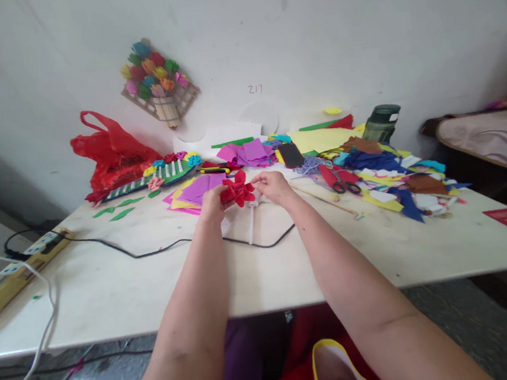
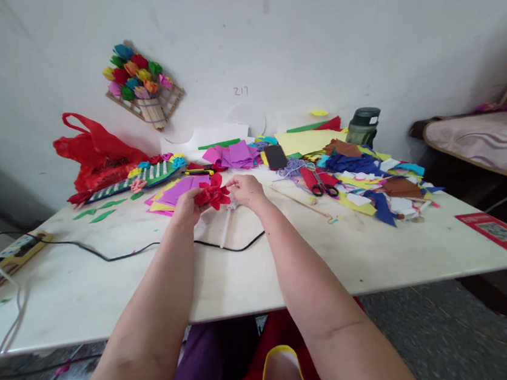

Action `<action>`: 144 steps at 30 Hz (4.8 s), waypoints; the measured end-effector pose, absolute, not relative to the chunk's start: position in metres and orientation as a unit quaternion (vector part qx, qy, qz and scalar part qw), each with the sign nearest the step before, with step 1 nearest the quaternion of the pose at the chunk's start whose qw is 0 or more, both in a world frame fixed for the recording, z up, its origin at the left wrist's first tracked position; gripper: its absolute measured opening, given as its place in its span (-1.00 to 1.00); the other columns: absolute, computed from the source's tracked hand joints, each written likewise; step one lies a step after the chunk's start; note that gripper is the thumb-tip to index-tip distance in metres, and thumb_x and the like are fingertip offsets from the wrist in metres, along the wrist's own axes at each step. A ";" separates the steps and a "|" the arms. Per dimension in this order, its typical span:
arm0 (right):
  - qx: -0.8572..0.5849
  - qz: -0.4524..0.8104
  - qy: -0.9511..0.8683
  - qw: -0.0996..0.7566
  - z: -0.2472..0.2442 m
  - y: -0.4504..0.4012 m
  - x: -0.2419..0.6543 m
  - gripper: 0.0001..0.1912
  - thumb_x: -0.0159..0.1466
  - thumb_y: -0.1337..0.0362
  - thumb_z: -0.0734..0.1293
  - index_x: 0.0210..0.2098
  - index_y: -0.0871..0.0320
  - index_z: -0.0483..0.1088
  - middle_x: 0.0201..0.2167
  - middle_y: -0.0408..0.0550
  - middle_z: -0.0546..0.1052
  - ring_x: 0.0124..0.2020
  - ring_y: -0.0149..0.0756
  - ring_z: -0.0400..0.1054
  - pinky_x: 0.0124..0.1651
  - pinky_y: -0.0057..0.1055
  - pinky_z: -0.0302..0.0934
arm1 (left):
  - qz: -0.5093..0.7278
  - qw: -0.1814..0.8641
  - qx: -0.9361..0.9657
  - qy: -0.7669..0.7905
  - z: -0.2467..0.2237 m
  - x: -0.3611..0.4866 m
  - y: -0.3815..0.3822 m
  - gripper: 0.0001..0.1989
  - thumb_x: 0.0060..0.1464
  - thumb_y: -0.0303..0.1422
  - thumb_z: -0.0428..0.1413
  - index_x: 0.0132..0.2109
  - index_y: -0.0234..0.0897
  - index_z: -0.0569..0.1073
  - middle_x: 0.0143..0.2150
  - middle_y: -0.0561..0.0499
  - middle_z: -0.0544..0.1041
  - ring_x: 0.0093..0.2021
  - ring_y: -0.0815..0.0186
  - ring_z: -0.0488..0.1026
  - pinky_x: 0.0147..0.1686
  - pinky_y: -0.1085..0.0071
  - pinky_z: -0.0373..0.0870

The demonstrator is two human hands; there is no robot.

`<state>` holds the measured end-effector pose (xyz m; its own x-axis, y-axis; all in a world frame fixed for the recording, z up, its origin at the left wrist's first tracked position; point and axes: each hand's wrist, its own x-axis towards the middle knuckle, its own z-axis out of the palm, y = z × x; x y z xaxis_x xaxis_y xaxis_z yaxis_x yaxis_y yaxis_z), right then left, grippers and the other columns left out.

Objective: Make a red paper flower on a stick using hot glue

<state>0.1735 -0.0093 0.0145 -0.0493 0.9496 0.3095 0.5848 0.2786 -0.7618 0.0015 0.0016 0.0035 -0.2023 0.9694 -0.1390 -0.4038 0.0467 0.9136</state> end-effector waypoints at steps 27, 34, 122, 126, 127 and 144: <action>-0.614 0.016 -0.752 0.240 0.027 -0.027 0.167 -0.73 0.26 0.27 0.27 -0.20 -0.01 0.62 -0.22 -0.06 0.66 -0.14 -0.21 0.49 -0.19 -0.39 0.22 | 0.587 0.615 0.320 0.418 0.008 0.008 -0.004 -0.88 -0.12 -0.44 0.07 -0.36 -0.33 0.46 -0.54 -0.04 0.52 -0.52 0.25 0.48 -0.52 0.39 0.42; -0.613 0.049 -0.734 0.288 0.023 -0.021 0.168 -0.78 0.25 0.28 0.28 -0.24 0.05 0.60 -0.21 -0.04 0.65 -0.15 -0.20 0.48 -0.17 -0.38 0.23 | 0.582 0.606 0.331 0.430 0.008 0.006 -0.004 -0.89 -0.10 -0.45 0.05 -0.39 -0.34 0.46 -0.52 -0.06 0.53 -0.49 0.23 0.50 -0.51 0.38 0.44; -0.561 0.144 -0.723 0.377 0.017 -0.018 0.159 -0.85 0.18 0.29 0.37 -0.31 0.09 0.61 -0.36 -0.05 0.64 -0.26 -0.22 0.49 -0.19 -0.38 0.28 | 0.586 0.615 0.292 0.439 0.009 0.006 -0.001 -0.73 0.02 -0.46 -0.01 -0.16 -0.38 0.51 -0.44 -0.12 0.61 -0.46 0.19 0.58 -0.41 0.33 0.53; -0.576 0.103 -0.729 0.355 0.015 -0.021 0.155 -0.81 0.18 0.26 0.38 -0.24 0.07 0.62 -0.28 -0.01 0.65 -0.22 -0.19 0.49 -0.15 -0.34 0.29 | 0.581 0.624 0.297 0.430 0.009 0.005 0.000 -0.70 0.00 -0.46 0.00 -0.14 -0.38 0.52 -0.39 -0.14 0.63 -0.38 0.15 0.61 -0.40 0.33 0.54; -0.581 0.094 -0.729 0.350 0.015 -0.021 0.154 -0.80 0.19 0.24 0.38 -0.22 0.06 0.62 -0.27 -0.01 0.65 -0.22 -0.18 0.49 -0.14 -0.34 0.29 | 0.579 0.628 0.297 0.427 0.008 0.005 0.000 -0.69 -0.01 -0.46 0.01 -0.13 -0.38 0.52 -0.37 -0.15 0.64 -0.35 0.13 0.62 -0.40 0.32 0.54; -0.623 0.012 -0.730 0.281 0.019 -0.030 0.151 -0.71 0.29 0.26 0.23 -0.21 0.07 0.62 -0.23 0.06 0.65 -0.18 -0.15 0.49 -0.19 -0.34 0.24 | 0.580 0.632 0.285 0.428 0.006 0.008 0.002 -0.70 -0.03 -0.47 0.02 -0.13 -0.38 0.51 -0.34 -0.20 0.65 -0.27 0.06 0.64 -0.35 0.25 0.58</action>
<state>0.1513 -0.0296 0.0191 -0.0647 0.9161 0.3956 0.9025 0.2229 -0.3685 0.0084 0.0024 0.0060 -0.0395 0.9769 -0.2099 -0.4881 0.1644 0.8571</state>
